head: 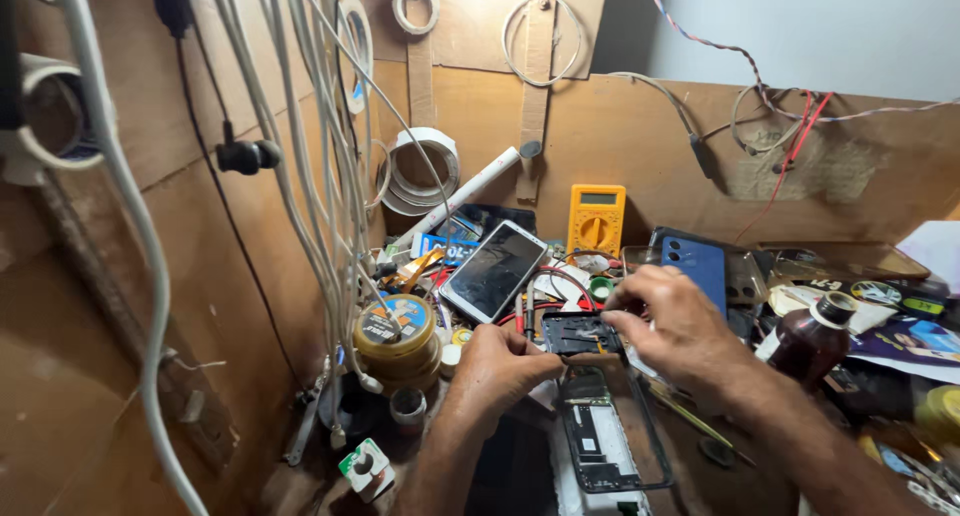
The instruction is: The person removes a battery from a disassembled smartphone using a prying tool, then places the battery aside. They then pick up the phone's back cover and align it with the phone's frame.
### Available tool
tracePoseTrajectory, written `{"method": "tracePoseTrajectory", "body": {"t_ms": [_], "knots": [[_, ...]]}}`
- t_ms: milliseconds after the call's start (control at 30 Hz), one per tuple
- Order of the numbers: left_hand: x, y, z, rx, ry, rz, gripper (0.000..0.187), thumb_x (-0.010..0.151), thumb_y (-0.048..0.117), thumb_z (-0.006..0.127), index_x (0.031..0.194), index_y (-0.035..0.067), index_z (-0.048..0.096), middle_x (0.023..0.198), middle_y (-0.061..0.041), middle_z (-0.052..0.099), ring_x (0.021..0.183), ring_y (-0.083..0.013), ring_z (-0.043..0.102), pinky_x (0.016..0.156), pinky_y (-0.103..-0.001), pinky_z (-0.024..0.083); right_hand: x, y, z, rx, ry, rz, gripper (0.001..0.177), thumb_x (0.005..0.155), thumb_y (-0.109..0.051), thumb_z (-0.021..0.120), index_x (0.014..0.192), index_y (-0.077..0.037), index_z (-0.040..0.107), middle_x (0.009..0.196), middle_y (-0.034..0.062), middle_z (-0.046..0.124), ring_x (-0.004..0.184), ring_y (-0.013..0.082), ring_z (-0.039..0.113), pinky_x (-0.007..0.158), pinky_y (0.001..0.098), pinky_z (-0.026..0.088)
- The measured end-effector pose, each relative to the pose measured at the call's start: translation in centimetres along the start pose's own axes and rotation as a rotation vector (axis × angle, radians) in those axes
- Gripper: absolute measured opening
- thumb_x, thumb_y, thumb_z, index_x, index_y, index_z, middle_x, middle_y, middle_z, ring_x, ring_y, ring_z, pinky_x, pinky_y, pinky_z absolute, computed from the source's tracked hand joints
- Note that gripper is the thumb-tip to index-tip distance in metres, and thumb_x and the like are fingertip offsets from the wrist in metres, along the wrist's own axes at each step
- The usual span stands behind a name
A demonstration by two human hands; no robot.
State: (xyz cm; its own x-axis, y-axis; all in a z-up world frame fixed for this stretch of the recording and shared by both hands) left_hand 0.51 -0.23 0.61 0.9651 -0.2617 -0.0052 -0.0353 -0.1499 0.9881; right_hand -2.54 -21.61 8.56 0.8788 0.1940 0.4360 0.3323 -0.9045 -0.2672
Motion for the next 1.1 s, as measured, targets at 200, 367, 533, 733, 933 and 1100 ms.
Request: {"method": "tracePoseTrajectory", "body": {"t_ms": [200, 367, 533, 733, 933, 1100], "knots": [[-0.2, -0.1, -0.2, -0.072, -0.038, -0.074, 0.022, 0.067, 0.019, 0.084, 0.067, 0.000, 0.073, 0.061, -0.006, 0.069, 0.048, -0.0105, 0.061, 0.044, -0.028, 0.051, 0.5, -2.1, 1.7, 0.019, -0.086, 0.090, 0.022, 0.080, -0.024, 0.075, 0.092, -0.006, 0.076, 0.091, 0.0112, 0.071, 0.098, 0.0269, 0.065, 0.087, 0.0391, 0.053], [0.0, -0.3, -0.2, -0.059, -0.013, -0.046, 0.019, 0.067, 0.016, 0.083, 0.068, -0.001, 0.073, 0.061, -0.005, 0.068, 0.048, -0.0100, 0.060, 0.044, -0.028, 0.050, 0.6, 0.3, 1.8, 0.120, 0.222, 0.077, 0.020, 0.085, -0.020, 0.073, 0.097, -0.006, 0.077, 0.098, 0.0136, 0.075, 0.099, 0.0266, 0.070, 0.091, 0.0366, 0.053], [0.1, -0.4, -0.1, -0.066, -0.015, -0.015, 0.020, 0.068, 0.017, 0.081, 0.067, -0.002, 0.075, 0.058, -0.004, 0.066, 0.048, -0.0110, 0.059, 0.044, -0.029, 0.049, -1.0, 5.5, 0.8, -0.033, 0.336, 0.527, 0.042, 0.086, -0.028, 0.075, 0.117, -0.001, 0.068, 0.115, 0.0223, 0.070, 0.108, 0.0370, 0.067, 0.096, 0.0461, 0.051], [0.1, -0.5, -0.1, -0.117, 0.003, -0.043, 0.018, 0.067, 0.016, 0.080, 0.069, -0.002, 0.076, 0.060, -0.005, 0.067, 0.049, -0.0106, 0.060, 0.047, -0.029, 0.051, -1.0, 8.1, 3.3, -0.376, 0.130, 0.620, 0.085, 0.080, -0.048, 0.082, 0.130, 0.012, 0.048, 0.130, 0.0364, 0.056, 0.130, 0.0477, 0.050, 0.115, 0.0561, 0.037], [0.2, -0.4, -0.5, -0.175, 0.051, -0.004, 0.017, 0.067, 0.015, 0.082, 0.073, -0.001, 0.077, 0.064, -0.004, 0.069, 0.051, -0.0082, 0.058, 0.047, -0.026, 0.049, 0.0, 7.2, 4.7, -0.299, 0.043, 0.776, 0.111, 0.073, -0.057, 0.088, 0.141, 0.012, 0.034, 0.137, 0.0416, 0.045, 0.134, 0.0519, 0.040, 0.111, 0.0597, 0.036], [-0.1, 0.4, -0.4, -0.344, 0.022, -0.126, 0.020, 0.068, 0.014, 0.082, 0.070, -0.003, 0.071, 0.062, -0.007, 0.067, 0.048, -0.0135, 0.062, 0.044, -0.032, 0.056, 0.0, 6.8, 4.7, -0.305, 0.051, 0.831, 0.108, 0.070, -0.051, 0.090, 0.143, 0.008, 0.035, 0.145, 0.0343, 0.044, 0.139, 0.0476, 0.037, 0.109, 0.0615, 0.037]]}}
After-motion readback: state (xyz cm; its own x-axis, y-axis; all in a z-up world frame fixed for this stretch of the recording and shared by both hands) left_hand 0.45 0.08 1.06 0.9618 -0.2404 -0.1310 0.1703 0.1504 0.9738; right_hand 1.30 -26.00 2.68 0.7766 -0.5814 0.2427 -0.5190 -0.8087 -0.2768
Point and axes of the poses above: each hand's wrist, its own x-axis towards the middle knuckle, its own z-axis out of the palm, y = z × x, the point moved 1 cm from there along x, towards the middle knuckle
